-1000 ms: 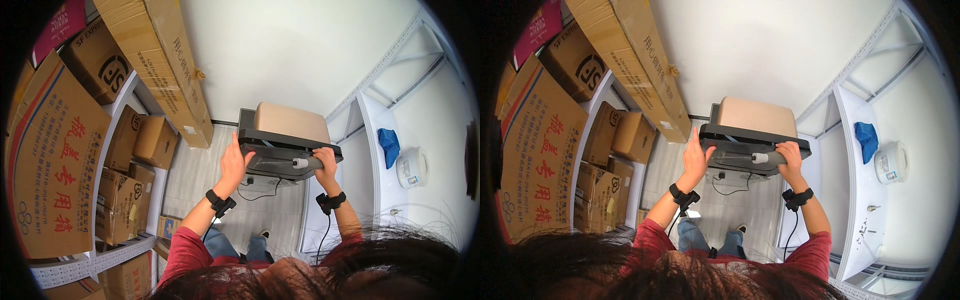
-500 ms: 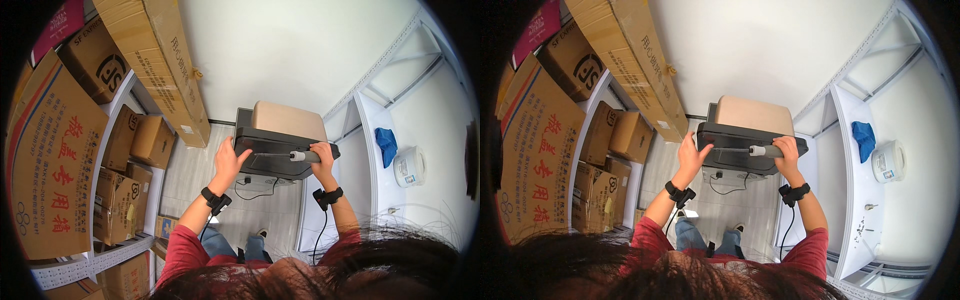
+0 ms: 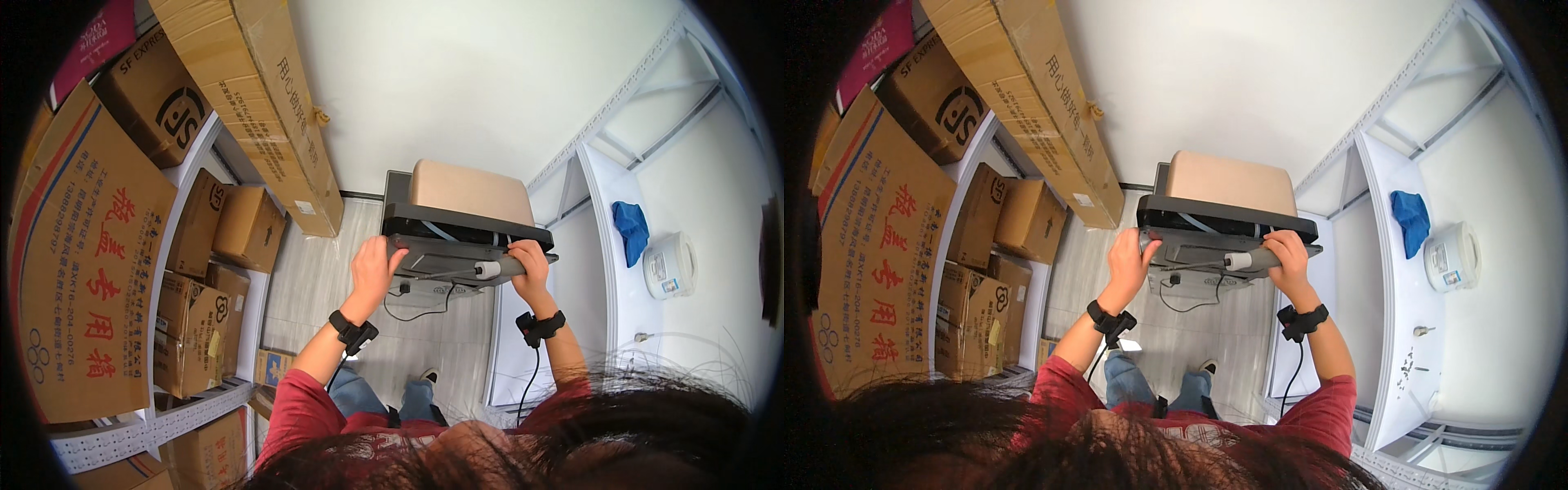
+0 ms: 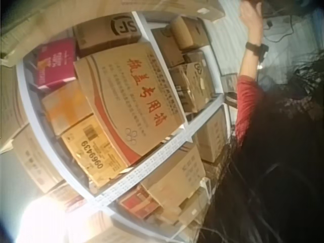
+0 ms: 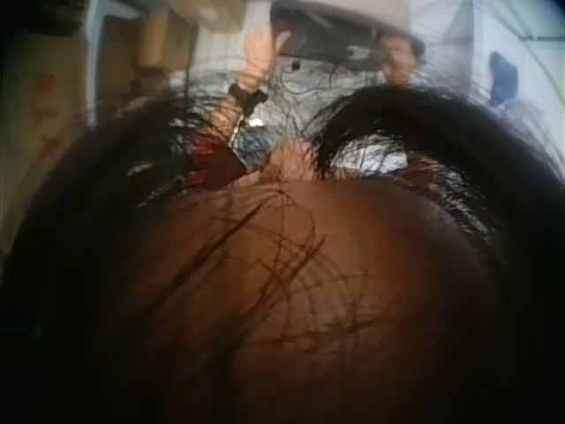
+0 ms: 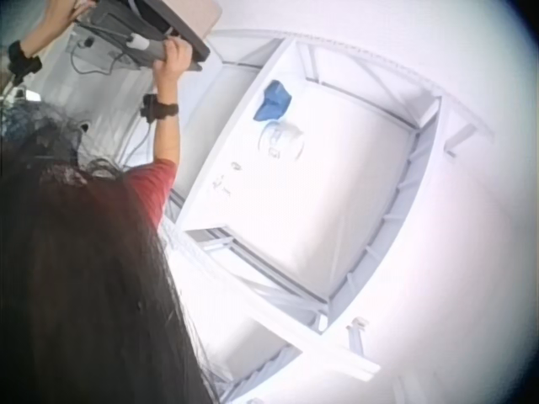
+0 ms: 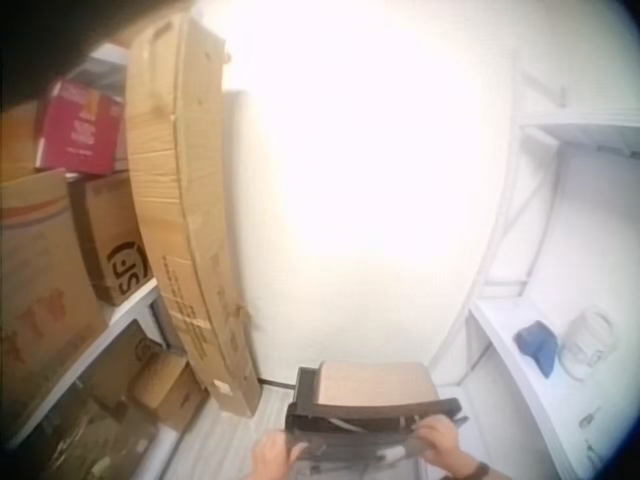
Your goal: The person uses a power screwdriver to remove screws from the back panel of a small appliance, detaches the panel, and then reattaches it by driving screws back in. The person also handles a screwdriver bit and briefly adjusts the device's position.
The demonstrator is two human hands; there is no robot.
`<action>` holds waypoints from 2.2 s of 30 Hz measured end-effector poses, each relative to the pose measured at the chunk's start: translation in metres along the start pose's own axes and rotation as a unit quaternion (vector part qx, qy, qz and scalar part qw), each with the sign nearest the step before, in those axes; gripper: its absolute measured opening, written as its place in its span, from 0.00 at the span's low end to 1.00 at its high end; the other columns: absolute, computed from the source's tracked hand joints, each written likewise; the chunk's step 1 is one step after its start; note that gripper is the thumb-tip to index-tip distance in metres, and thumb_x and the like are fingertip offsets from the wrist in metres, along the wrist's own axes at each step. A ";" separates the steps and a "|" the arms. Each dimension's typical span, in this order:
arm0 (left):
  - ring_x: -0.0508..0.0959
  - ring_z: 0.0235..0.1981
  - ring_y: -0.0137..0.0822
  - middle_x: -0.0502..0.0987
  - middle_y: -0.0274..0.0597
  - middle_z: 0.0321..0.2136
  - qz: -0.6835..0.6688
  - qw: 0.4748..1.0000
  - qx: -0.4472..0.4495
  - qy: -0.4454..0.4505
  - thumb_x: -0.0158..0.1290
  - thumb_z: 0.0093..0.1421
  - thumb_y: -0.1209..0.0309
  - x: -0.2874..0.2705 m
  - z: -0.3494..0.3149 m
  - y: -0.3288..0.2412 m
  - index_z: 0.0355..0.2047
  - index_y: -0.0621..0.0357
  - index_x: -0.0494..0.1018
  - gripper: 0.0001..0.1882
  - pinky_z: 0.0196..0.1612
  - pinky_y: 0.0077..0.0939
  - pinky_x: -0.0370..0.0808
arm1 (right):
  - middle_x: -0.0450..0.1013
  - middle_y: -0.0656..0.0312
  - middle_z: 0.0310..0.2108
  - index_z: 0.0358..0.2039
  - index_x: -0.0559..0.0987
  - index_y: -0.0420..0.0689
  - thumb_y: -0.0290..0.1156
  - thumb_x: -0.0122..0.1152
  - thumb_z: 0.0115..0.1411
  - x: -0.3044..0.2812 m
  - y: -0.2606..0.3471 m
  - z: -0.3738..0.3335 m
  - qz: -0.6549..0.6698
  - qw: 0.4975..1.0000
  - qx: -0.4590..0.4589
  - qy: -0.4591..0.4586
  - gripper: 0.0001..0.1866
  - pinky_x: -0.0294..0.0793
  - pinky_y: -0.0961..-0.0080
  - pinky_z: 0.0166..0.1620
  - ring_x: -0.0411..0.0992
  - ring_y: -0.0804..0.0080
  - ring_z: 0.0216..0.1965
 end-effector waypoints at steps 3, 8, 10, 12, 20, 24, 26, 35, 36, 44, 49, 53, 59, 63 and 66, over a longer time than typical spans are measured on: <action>0.72 0.28 0.52 0.70 0.50 0.24 0.004 1.000 -0.015 0.006 0.59 0.53 0.64 -0.001 0.002 -0.002 0.30 0.62 0.65 0.17 0.28 0.41 0.69 | 0.72 0.54 0.32 0.28 0.74 0.38 0.14 0.56 0.34 0.000 0.001 0.004 -0.007 1.000 0.006 0.005 0.15 0.72 0.67 0.38 0.72 0.56 0.34; 0.72 0.29 0.53 0.70 0.50 0.25 0.040 0.995 -0.068 0.067 0.54 0.57 0.64 0.006 0.003 0.007 0.30 0.62 0.64 0.15 0.30 0.43 0.69 | 0.72 0.54 0.32 0.30 0.74 0.37 0.14 0.55 0.34 0.007 -0.001 0.007 0.000 1.000 0.019 0.015 0.17 0.71 0.66 0.39 0.71 0.55 0.35; 0.72 0.30 0.53 0.70 0.50 0.25 0.042 0.995 -0.067 0.064 0.54 0.58 0.62 0.010 -0.001 0.012 0.30 0.62 0.64 0.16 0.30 0.43 0.69 | 0.72 0.54 0.33 0.30 0.74 0.37 0.14 0.55 0.33 0.010 -0.003 0.007 -0.006 1.000 0.016 0.019 0.17 0.71 0.66 0.40 0.71 0.55 0.36; 0.72 0.30 0.53 0.70 0.50 0.25 0.044 0.995 -0.069 0.059 0.54 0.58 0.61 0.010 -0.002 0.014 0.29 0.62 0.64 0.16 0.29 0.43 0.68 | 0.72 0.54 0.33 0.31 0.74 0.37 0.14 0.55 0.33 0.013 -0.002 0.006 -0.011 1.000 0.011 0.018 0.18 0.71 0.65 0.42 0.71 0.55 0.36; 0.71 0.27 0.47 0.68 0.45 0.22 0.034 0.998 -0.043 0.013 0.58 0.53 0.60 0.008 0.009 0.014 0.25 0.61 0.65 0.18 0.28 0.40 0.69 | 0.72 0.54 0.33 0.31 0.75 0.37 0.13 0.55 0.35 0.009 -0.003 0.008 -0.032 0.999 0.016 -0.019 0.17 0.71 0.65 0.42 0.71 0.55 0.37; 0.74 0.32 0.49 0.73 0.48 0.28 0.036 0.994 -0.099 0.020 0.61 0.50 0.58 0.008 0.014 0.023 0.32 0.62 0.68 0.21 0.32 0.40 0.71 | 0.73 0.54 0.33 0.31 0.75 0.37 0.13 0.56 0.35 0.006 -0.005 0.009 -0.031 0.999 0.029 -0.027 0.17 0.71 0.66 0.41 0.71 0.55 0.36; 0.75 0.35 0.52 0.75 0.51 0.32 0.004 0.995 -0.086 -0.040 0.62 0.49 0.57 0.001 0.021 0.022 0.38 0.62 0.68 0.25 0.35 0.40 0.72 | 0.73 0.54 0.33 0.30 0.75 0.37 0.13 0.55 0.35 0.006 -0.006 0.007 -0.023 0.999 0.039 -0.030 0.17 0.71 0.66 0.41 0.71 0.55 0.36; 0.75 0.34 0.46 0.74 0.45 0.31 -0.024 0.999 -0.020 -0.010 0.68 0.37 0.53 0.005 0.043 0.010 0.39 0.63 0.69 0.34 0.34 0.36 0.73 | 0.72 0.54 0.33 0.31 0.75 0.37 0.13 0.55 0.35 0.011 -0.004 0.012 -0.032 0.999 0.021 -0.029 0.17 0.71 0.66 0.40 0.70 0.55 0.36; 0.75 0.34 0.46 0.74 0.45 0.31 -0.026 0.999 -0.031 0.003 0.68 0.37 0.54 0.007 0.044 0.012 0.38 0.62 0.70 0.33 0.35 0.37 0.72 | 0.72 0.54 0.33 0.31 0.75 0.37 0.13 0.55 0.35 0.011 -0.004 0.012 -0.036 0.999 0.015 -0.027 0.17 0.71 0.66 0.40 0.70 0.55 0.36; 0.73 0.32 0.48 0.72 0.44 0.29 -0.041 0.997 -0.047 0.035 0.68 0.35 0.54 0.015 0.050 0.018 0.33 0.60 0.68 0.31 0.34 0.38 0.71 | 0.73 0.58 0.33 0.28 0.76 0.39 0.16 0.57 0.36 0.011 -0.004 0.011 -0.111 0.994 0.003 -0.022 0.14 0.66 0.62 0.46 0.68 0.56 0.38; 0.73 0.30 0.45 0.71 0.42 0.26 -0.038 0.999 -0.022 0.010 0.69 0.34 0.54 0.016 0.054 0.016 0.31 0.59 0.67 0.31 0.31 0.36 0.71 | 0.73 0.58 0.33 0.28 0.75 0.39 0.16 0.58 0.37 0.011 -0.008 0.009 -0.091 0.995 0.000 -0.036 0.13 0.67 0.61 0.46 0.68 0.55 0.38; 0.73 0.27 0.43 0.71 0.41 0.24 -0.025 1.000 0.011 -0.010 0.69 0.33 0.54 0.015 0.054 0.017 0.29 0.59 0.67 0.30 0.28 0.35 0.71 | 0.73 0.55 0.37 0.27 0.74 0.39 0.16 0.59 0.38 0.012 -0.012 0.011 -0.082 0.996 -0.007 -0.026 0.12 0.67 0.58 0.50 0.69 0.53 0.42; 0.72 0.27 0.49 0.71 0.45 0.23 -0.048 0.999 0.010 -0.019 0.69 0.33 0.54 0.017 0.052 0.023 0.28 0.59 0.67 0.29 0.29 0.38 0.70 | 0.72 0.53 0.44 0.27 0.74 0.38 0.15 0.58 0.37 0.014 -0.014 0.014 -0.089 0.995 -0.017 0.042 0.13 0.67 0.57 0.52 0.70 0.54 0.49; 0.73 0.28 0.49 0.71 0.45 0.24 -0.056 0.998 -0.006 -0.015 0.69 0.34 0.55 0.020 0.052 0.023 0.28 0.60 0.67 0.29 0.30 0.38 0.70 | 0.73 0.53 0.44 0.27 0.73 0.37 0.14 0.56 0.35 0.017 -0.018 0.010 -0.089 0.995 0.004 0.036 0.14 0.68 0.59 0.50 0.70 0.54 0.48; 0.73 0.29 0.48 0.72 0.45 0.25 -0.053 0.999 -0.001 -0.014 0.69 0.35 0.56 0.020 0.052 0.020 0.29 0.60 0.68 0.28 0.30 0.38 0.71 | 0.74 0.53 0.43 0.27 0.73 0.37 0.14 0.56 0.35 0.016 -0.017 0.006 -0.096 0.995 0.001 -0.002 0.14 0.69 0.61 0.49 0.71 0.55 0.48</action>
Point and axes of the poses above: each hand's wrist, its own z-axis towards the middle knuckle, its own x-axis out of the palm, y = z × x, the point moved 6 cm from there along z, towards the middle knuckle
